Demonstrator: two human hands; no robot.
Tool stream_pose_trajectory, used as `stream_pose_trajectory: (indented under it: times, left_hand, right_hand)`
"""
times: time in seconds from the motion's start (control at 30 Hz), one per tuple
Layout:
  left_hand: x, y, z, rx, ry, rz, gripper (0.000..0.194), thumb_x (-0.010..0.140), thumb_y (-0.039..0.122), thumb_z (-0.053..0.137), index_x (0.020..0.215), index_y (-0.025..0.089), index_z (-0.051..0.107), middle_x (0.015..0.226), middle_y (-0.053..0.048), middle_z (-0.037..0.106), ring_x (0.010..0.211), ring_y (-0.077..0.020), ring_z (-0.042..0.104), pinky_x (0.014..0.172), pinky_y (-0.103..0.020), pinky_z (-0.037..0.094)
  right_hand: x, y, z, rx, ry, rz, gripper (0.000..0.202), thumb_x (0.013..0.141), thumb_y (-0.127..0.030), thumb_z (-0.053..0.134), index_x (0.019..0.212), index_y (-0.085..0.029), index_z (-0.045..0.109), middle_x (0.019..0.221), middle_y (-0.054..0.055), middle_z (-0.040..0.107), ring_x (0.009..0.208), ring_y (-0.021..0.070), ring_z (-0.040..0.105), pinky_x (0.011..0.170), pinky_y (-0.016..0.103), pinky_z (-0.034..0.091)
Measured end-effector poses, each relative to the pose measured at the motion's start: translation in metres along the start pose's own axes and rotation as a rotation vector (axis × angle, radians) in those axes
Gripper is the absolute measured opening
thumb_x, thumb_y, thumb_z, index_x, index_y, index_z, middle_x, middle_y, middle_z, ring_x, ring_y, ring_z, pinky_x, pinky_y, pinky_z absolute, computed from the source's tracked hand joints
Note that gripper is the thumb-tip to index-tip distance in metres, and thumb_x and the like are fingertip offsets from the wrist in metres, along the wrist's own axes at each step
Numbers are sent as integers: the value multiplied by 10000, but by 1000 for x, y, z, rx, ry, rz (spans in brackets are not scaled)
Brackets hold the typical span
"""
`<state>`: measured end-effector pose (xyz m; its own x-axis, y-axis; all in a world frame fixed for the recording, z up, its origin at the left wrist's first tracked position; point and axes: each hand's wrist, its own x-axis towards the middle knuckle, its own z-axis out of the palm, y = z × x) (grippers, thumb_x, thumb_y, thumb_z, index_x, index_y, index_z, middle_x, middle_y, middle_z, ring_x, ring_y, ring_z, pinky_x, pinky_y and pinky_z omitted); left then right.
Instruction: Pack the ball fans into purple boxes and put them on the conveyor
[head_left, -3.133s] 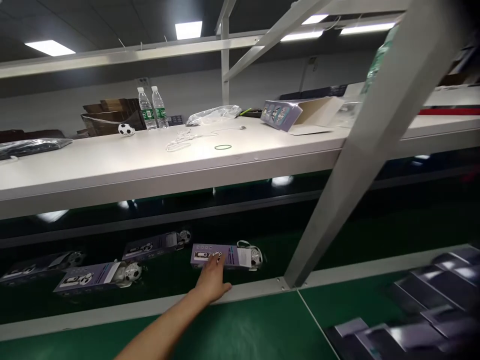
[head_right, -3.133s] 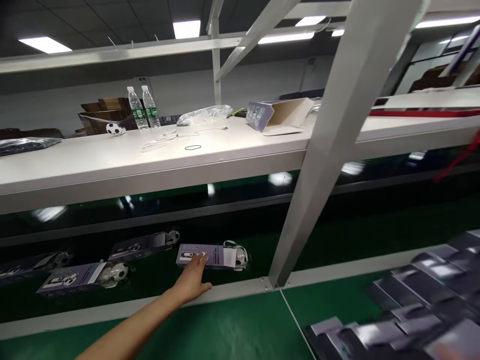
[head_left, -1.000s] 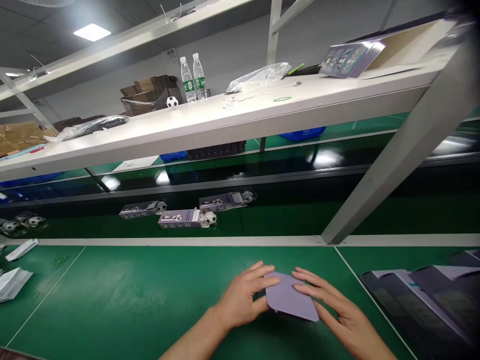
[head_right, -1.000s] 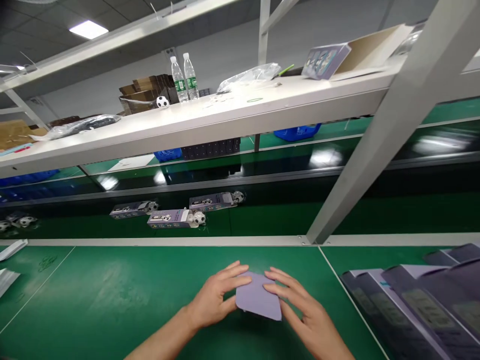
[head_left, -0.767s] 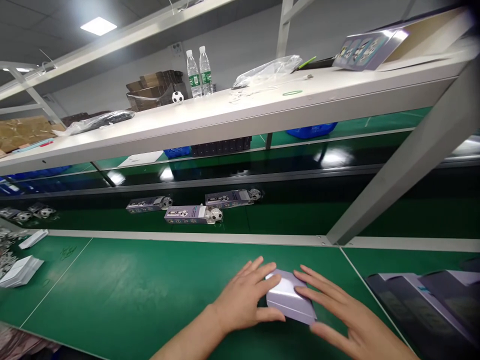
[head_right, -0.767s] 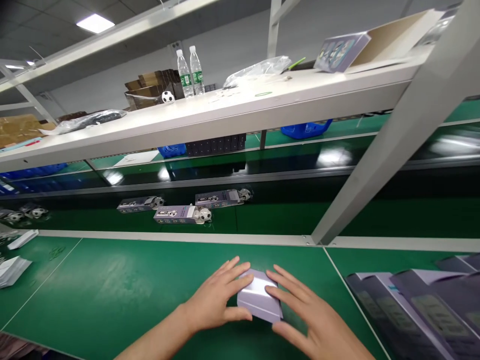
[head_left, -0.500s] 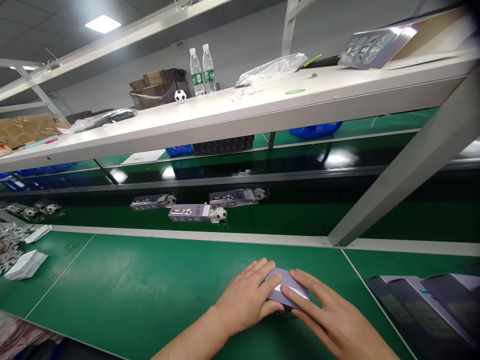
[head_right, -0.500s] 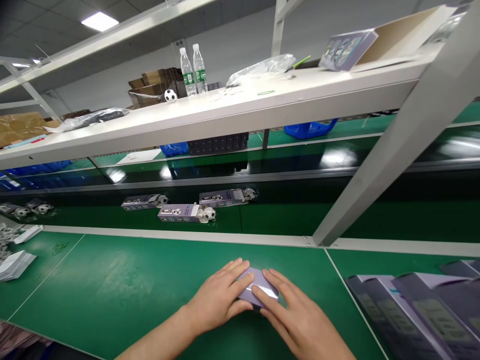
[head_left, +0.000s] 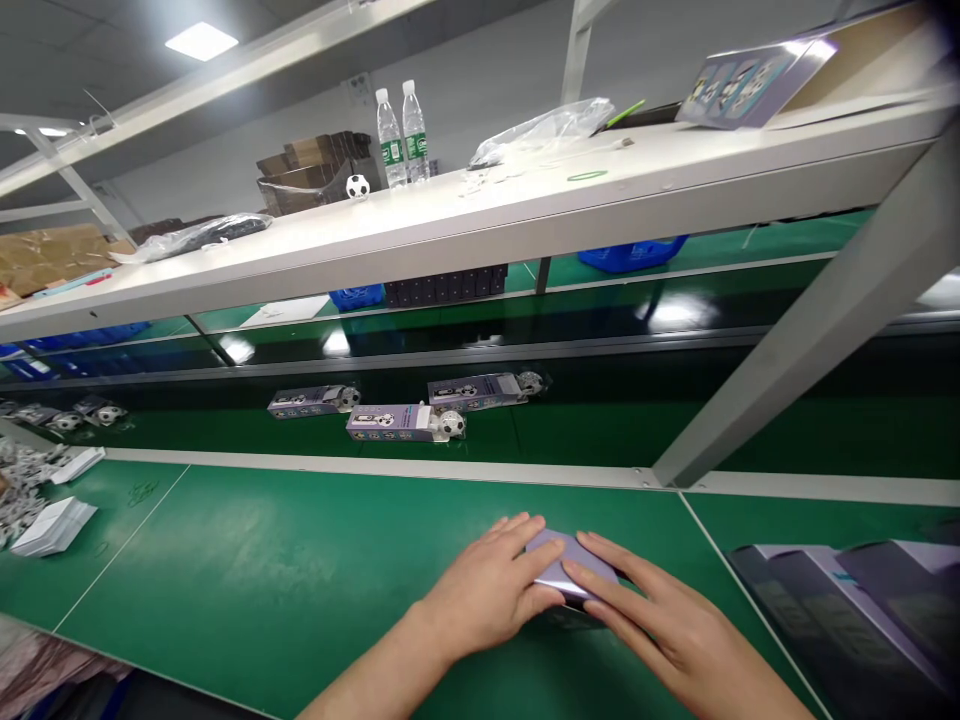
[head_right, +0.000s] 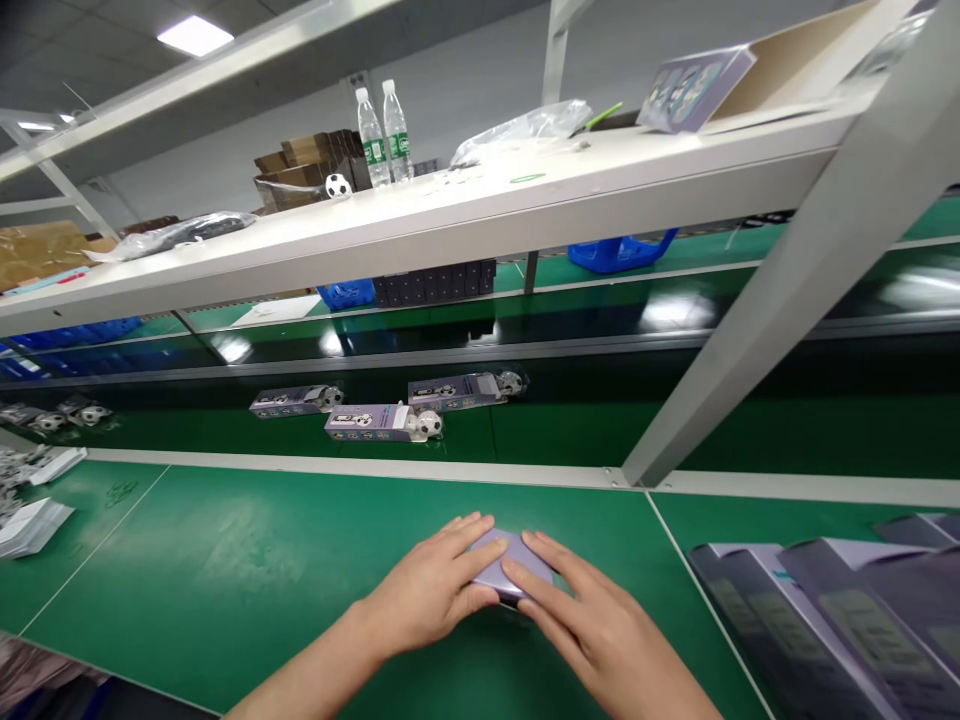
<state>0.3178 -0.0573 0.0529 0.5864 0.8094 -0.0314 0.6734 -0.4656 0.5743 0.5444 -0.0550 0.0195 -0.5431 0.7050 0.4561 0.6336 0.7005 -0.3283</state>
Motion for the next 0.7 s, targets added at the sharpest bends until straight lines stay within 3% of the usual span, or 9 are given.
stream_pose_trajectory:
  times: [0.13,0.3,0.47,0.57,0.7]
  left_hand:
    - [-3,-3,-4,-51,-39,46,756,788,456,660,1416,243,298,1494,-106,263,1388,-258,211,1136,-456,216]
    - [2,-2,6,-39,35,-10,523,856,323,591,1346,245,423,1444,-77,375,1348,-228,319,1130,-425,262]
    - [13,2,27,87,176,-111,442,801,64,455,1219,174,549,1295,-72,548,1226,-207,476,1137,-392,271]
    - [14,1,24,87,136,-101,505,768,42,427,1247,169,524,1331,-71,516,1259,-217,444,1137,-402,269]
    - [5,-2,-2,34,-28,10,596,780,42,391,1357,190,407,1449,-74,368,1338,-206,336,1121,-375,294]
  right_hand:
    - [-1,2,0,55,-35,70,305,893,-413,454,1162,-394,597,1240,15,593,1063,243,604,807,327,562]
    - [-1,6,-1,85,-127,111,305,892,-423,464,1176,-420,576,1284,-12,555,1100,236,581,836,320,552]
    - [5,0,-7,66,-67,54,286,898,-426,441,1105,-392,635,1206,33,608,1027,242,620,795,331,559]
    - [5,-3,-7,64,-38,46,286,899,-379,441,1109,-379,635,1218,48,599,1049,241,605,806,329,551]
    - [0,-3,-4,50,14,-1,296,896,-331,452,1135,-373,622,1235,62,589,1082,240,583,810,320,550]
